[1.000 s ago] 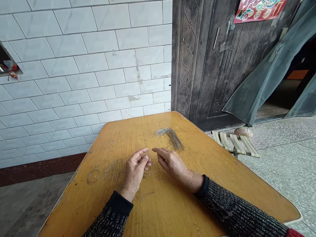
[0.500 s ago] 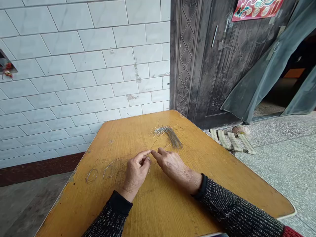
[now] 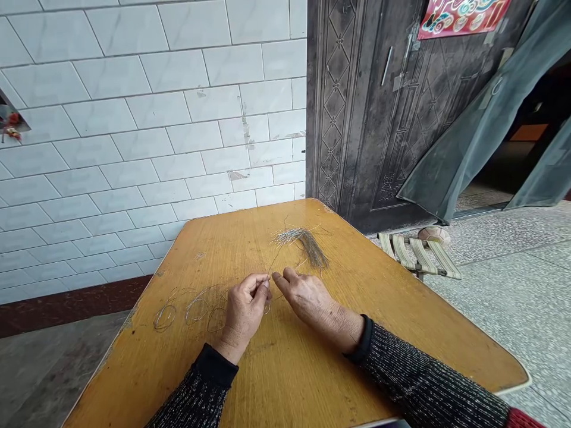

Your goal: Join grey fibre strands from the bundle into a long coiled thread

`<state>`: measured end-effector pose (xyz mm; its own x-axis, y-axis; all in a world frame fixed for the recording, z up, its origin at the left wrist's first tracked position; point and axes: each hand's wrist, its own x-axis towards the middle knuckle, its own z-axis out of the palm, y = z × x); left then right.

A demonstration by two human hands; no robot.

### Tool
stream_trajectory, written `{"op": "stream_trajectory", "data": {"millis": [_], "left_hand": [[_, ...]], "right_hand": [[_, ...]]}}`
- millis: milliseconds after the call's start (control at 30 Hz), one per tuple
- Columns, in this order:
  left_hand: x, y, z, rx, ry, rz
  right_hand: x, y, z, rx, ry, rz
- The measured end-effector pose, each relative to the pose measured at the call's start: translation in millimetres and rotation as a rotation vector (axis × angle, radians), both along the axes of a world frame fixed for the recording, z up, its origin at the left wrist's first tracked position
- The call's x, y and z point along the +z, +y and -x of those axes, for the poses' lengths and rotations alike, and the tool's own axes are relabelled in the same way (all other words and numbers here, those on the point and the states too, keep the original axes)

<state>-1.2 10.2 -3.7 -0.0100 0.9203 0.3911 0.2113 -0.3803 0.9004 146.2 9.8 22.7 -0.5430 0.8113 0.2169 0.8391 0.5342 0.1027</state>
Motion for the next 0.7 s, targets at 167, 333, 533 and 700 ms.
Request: {"op": "stream_trajectory", "data": {"millis": [167,333,533,700], "left_hand": [[-3.2,0.9,0.1,-0.001,0.04,-0.015],[-3.1,1.3,1.4,0.002,0.077,-0.027],[-3.7,1.8,2.7,-0.012,0.087,-0.011],[-3.6,1.0,1.4,-0.025,0.114,0.013]], "right_hand": [[0.0,-0.1,1.0,0.003,-0.017,0.0],[-0.5,-1.3,1.1,0.014,-0.007,-0.009],[-1.5,-2.1,0.5,0.015,0.027,-0.004],[-2.1,-0.9,-0.8,0.005,0.091,-0.004]]}}
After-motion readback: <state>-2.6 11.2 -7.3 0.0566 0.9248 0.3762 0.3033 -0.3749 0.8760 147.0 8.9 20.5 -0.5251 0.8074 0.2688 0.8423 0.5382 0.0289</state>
